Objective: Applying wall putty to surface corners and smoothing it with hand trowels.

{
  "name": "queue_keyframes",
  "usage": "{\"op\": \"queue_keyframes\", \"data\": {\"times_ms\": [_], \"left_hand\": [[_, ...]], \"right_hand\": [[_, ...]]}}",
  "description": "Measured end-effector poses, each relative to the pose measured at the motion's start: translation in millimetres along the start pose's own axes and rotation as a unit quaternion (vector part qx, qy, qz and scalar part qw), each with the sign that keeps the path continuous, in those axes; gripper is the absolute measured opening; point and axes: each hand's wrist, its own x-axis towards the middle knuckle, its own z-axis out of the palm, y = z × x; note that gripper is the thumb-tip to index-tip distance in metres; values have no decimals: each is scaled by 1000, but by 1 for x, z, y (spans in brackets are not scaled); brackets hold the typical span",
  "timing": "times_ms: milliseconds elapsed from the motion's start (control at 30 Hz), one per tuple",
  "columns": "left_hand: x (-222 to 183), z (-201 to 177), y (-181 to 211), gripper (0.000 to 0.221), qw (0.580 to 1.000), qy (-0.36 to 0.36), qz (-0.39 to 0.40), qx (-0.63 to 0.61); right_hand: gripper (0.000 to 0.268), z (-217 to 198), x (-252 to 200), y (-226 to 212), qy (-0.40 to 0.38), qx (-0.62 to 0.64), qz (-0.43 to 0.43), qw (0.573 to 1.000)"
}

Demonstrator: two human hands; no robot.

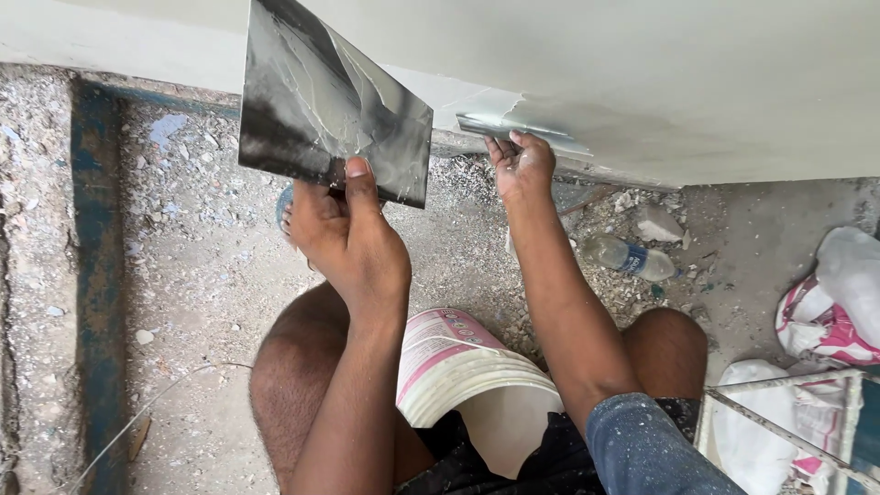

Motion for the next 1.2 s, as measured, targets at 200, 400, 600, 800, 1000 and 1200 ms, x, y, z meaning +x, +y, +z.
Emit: {"op": "queue_keyframes", "data": {"times_ms": [200,400,600,800,1000,1200], "left_hand": [[3,1,-1,11,999,-15,29,11],[4,1,-9,8,1000,-15,18,3],[3,-3,-22,15,999,-46,2,-29],[-22,37,-41,30,913,-128,-301,-244],[-42,41,-60,28,892,-205,-338,-220],[-39,29,-41,19,944,-177,-182,-211]], "right_hand": [[22,59,-73,-50,1,-35,-44,998],[23,93,-128,-85,-31,-25,-64,997],[19,-14,-175,-77,-204,-1,-242,949],[25,-60,-247,-105,-353,-370,-582,632],[18,-72,-202,-126,-285,-578,-675,359],[19,-104,-203,-155,-246,-378,-384,806]]}}
